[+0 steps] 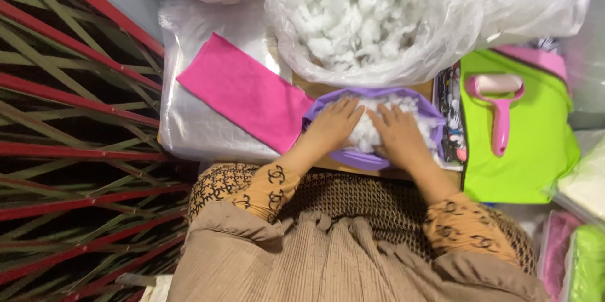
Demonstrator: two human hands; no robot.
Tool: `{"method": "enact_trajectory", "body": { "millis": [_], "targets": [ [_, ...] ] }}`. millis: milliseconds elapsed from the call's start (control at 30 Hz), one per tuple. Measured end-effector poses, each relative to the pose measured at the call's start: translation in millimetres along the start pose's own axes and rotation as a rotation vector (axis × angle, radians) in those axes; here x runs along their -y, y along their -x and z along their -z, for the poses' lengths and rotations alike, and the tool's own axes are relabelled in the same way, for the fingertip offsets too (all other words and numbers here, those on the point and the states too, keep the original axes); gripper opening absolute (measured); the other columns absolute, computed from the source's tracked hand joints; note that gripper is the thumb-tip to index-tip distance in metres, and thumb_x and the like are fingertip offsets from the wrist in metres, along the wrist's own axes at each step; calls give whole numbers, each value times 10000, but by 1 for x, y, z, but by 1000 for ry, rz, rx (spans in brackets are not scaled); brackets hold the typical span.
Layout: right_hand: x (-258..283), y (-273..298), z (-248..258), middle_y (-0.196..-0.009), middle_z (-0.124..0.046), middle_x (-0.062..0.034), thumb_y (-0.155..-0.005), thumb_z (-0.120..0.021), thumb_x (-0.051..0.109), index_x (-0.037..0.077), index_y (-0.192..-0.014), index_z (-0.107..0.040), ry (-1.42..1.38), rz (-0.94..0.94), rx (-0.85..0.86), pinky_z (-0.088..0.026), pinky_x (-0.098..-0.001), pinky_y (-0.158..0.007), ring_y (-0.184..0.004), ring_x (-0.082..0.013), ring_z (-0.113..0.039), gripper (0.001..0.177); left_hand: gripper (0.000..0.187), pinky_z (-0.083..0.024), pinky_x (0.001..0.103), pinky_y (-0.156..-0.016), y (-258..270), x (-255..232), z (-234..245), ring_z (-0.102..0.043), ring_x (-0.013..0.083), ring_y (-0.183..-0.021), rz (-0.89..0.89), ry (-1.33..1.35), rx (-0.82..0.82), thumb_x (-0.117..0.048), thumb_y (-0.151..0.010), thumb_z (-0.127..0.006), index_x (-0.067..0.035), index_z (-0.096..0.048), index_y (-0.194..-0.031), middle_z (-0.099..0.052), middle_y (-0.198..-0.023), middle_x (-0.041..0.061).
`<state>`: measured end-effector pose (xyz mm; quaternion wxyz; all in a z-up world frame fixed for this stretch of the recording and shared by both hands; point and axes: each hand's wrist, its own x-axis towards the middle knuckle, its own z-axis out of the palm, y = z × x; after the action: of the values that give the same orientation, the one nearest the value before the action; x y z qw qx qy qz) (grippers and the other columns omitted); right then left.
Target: Stuffing a purple fabric pillowcase with white polyester fiber from a large plastic bag.
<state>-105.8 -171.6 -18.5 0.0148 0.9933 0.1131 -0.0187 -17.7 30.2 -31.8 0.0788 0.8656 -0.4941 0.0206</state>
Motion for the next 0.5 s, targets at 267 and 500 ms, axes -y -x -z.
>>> {"method": "enact_trajectory", "body": {
  "millis": [267,500],
  "targets": [
    [-50,42,114,-1487,-488,-307,-835,-747,278,134,-1520,-513,-588,6,-151,-359,-649,-1112,-1368,-556,-445,739,507,-531,530,-975,7,51,66,-628,394,-1226,411,413,19,-451,-970,-600,-181,-595,-1399,-561,-1373,141],
    [-68,38,104,-998,-754,-141,-1050,-414,401,120,-1271,-623,-455,-669,509,-548,-447,-702,-780,-307,-717,414,247,-404,248,-454,13,37,87,-496,112,-539,819,569,447,-188,-1014,-480,-145,-714,-1081,-554,-732,-28]
  ]
}}
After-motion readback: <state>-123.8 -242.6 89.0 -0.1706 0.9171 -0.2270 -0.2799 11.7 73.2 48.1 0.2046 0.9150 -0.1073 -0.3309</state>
